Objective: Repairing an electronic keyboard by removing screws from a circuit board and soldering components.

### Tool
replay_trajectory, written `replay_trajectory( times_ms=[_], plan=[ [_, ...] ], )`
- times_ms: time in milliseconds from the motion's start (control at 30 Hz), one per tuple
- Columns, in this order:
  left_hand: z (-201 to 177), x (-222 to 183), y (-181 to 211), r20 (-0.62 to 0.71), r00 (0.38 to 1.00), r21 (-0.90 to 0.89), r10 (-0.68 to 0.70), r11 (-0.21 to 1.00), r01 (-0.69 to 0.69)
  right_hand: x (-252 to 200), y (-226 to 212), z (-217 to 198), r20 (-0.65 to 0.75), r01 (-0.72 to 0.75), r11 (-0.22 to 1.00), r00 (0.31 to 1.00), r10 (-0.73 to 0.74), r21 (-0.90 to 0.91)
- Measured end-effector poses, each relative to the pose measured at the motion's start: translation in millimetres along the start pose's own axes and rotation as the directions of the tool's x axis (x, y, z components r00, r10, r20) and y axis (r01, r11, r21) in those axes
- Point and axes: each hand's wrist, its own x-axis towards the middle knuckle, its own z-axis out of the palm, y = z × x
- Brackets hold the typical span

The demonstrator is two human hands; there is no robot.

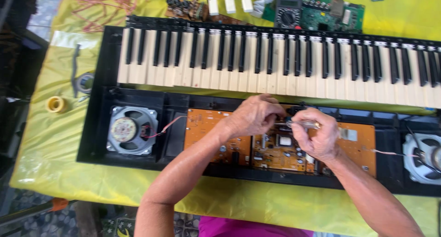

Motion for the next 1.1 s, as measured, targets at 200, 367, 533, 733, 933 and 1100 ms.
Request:
replay_trajectory(
  times_ms=[200, 367, 533, 733, 933, 1100],
  plan=[
    [21, -5, 3, -0.036, 0.999, 0.187, 0.031, 0.982, -0.023, -9, 6, -7, -0.069, -0.065, 0.992, 0.996, 0.058, -0.111],
    [36, -7, -3, -0.108, 0.993, 0.231, 0.046, 0.973, -0.020, -15, 35, -15, -0.029, 0.104, 0.982, 0.993, -0.110, -0.155],
    [46, -6, -9, -0.048, 0.998, 0.297, 0.048, 0.954, -0.032, -18, 83, -24, 0.072, 0.456, 0.869, 0.889, -0.451, -0.192],
    [56, -6, -12, -0.048, 0.998, 0.317, 0.033, 0.948, -0.016, -22, 76, -22, 0.048, 0.406, 0.902, 0.914, -0.404, -0.149],
    [56, -4, -11, -0.111, 0.993, 0.366, 0.032, 0.931, 0.011, -7, 33, -14, 0.066, 0.463, 0.880, 0.886, -0.458, -0.106],
    [65, -3, -18, -0.111, 0.993, 0.363, 0.029, 0.932, 0.013, -12, 25, -12, 0.044, 0.395, 0.908, 0.919, -0.392, -0.139]
  ],
)
